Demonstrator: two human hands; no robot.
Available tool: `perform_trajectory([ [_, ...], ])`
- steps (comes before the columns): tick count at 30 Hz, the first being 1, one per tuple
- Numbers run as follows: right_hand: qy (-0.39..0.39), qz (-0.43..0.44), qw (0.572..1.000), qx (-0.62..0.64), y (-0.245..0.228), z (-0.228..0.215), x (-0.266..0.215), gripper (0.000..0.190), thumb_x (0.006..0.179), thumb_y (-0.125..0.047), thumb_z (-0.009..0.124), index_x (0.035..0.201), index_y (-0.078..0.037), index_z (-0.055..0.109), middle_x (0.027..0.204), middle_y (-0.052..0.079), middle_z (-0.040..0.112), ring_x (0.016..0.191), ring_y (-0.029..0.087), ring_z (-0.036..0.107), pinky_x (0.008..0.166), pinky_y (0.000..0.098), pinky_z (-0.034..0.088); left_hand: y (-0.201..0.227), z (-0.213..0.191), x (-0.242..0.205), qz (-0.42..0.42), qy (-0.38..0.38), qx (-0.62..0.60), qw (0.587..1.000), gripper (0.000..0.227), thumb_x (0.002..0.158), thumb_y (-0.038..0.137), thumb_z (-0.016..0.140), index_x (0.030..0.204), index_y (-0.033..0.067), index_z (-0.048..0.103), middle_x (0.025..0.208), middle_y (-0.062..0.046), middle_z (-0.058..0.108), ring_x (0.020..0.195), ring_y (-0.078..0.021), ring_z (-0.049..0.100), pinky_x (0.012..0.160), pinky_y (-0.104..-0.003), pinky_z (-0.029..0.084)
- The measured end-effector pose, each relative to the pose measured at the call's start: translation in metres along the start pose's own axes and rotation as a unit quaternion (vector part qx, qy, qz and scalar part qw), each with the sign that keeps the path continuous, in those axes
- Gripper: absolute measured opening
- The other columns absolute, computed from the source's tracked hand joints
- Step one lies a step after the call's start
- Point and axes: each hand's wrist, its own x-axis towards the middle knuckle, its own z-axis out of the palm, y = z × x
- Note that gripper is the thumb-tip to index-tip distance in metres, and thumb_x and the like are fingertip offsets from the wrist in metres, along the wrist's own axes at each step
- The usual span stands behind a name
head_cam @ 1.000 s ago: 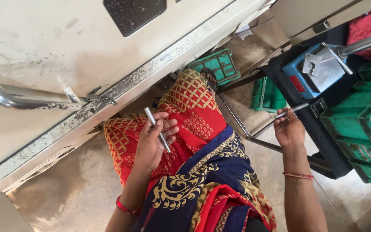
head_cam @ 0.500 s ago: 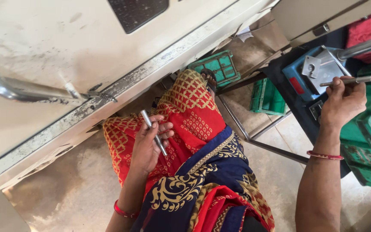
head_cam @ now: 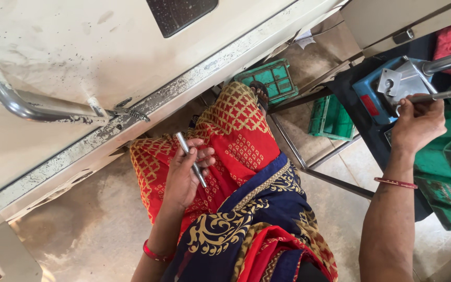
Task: The person sits on the floor and repeatedly picks up cylindrical metal rods, places them into a machine, and retrieves them. They also compare two rods side-by-side and place them into a green crate.
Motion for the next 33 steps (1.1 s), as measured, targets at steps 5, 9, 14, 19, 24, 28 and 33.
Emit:
perform_trajectory([
  [5,0.013,0.035,0.999,0.004,0.011,0.005,0.008,0.018,0.096,0.018,0.074,0.106,0.006,0.065,0.101,0.011,0.079,0.089,0.014,0.079,0.077,0.0255,0.065,-0.004,0.003,0.0,-0.017,-0.005,-0.006,1.0,0.028,0.108,0.023,0.049,0.131,0.0093,0.056,0.112,-0.014,0.072,0.092,-0.019,0.07,0.067,-0.028,0.052],
  [9,0.019,0.029,0.999,0.009,0.024,0.006,0.017,0.019,0.096,0.019,0.073,0.108,0.007,0.065,0.101,0.011,0.079,0.09,0.014,0.079,0.078,0.0256,0.066,-0.001,0.0,0.0,-0.015,0.017,0.0,1.0,0.028,0.107,0.022,0.049,0.13,0.0094,0.056,0.11,-0.014,0.072,0.092,-0.0195,0.071,0.066,-0.028,0.052],
  [14,0.028,0.044,0.999,0.005,0.037,0.009,0.024,0.021,0.095,0.018,0.073,0.11,0.006,0.064,0.099,0.009,0.08,0.086,0.013,0.079,0.075,0.0253,0.065,-0.001,-0.004,0.002,0.001,0.008,-0.01,1.0,0.028,0.107,0.022,0.05,0.131,0.0094,0.056,0.111,-0.014,0.072,0.093,-0.0195,0.071,0.067,-0.028,0.052],
  [19,0.028,0.029,0.999,-0.001,0.043,0.01,0.027,0.023,0.095,0.019,0.074,0.109,0.006,0.063,0.098,0.01,0.079,0.083,0.013,0.078,0.073,0.0257,0.064,-0.006,-0.004,0.003,-0.008,0.004,-0.007,1.0,0.028,0.107,0.023,0.049,0.131,0.0095,0.056,0.111,-0.013,0.072,0.092,-0.0192,0.07,0.067,-0.028,0.052],
  [24,0.029,0.039,0.999,0.004,0.044,0.011,0.03,0.024,0.094,0.02,0.074,0.108,0.005,0.062,0.096,0.01,0.078,0.082,0.013,0.078,0.071,0.0252,0.063,-0.007,-0.004,0.004,-0.009,0.003,-0.003,1.0,0.028,0.107,0.023,0.049,0.132,0.0097,0.056,0.111,-0.013,0.072,0.093,-0.0193,0.071,0.067,-0.028,0.052],
  [28,0.028,0.042,0.999,0.008,0.043,0.012,0.031,0.024,0.096,0.02,0.074,0.109,0.004,0.062,0.095,0.01,0.077,0.081,0.013,0.077,0.07,0.025,0.062,-0.004,-0.006,0.003,-0.004,0.008,-0.004,1.0,0.028,0.108,0.022,0.049,0.132,0.0097,0.056,0.111,-0.013,0.072,0.093,-0.0194,0.07,0.068,-0.028,0.052],
  [33,0.033,0.06,0.998,0.004,0.046,0.013,0.032,0.022,0.096,0.017,0.076,0.106,0.004,0.062,0.095,0.01,0.079,0.081,0.012,0.079,0.068,0.0242,0.063,-0.003,-0.006,0.002,-0.003,0.022,0.013,1.0,0.028,0.108,0.021,0.047,0.131,0.0097,0.057,0.111,-0.014,0.072,0.093,-0.0195,0.071,0.067,-0.028,0.052],
])
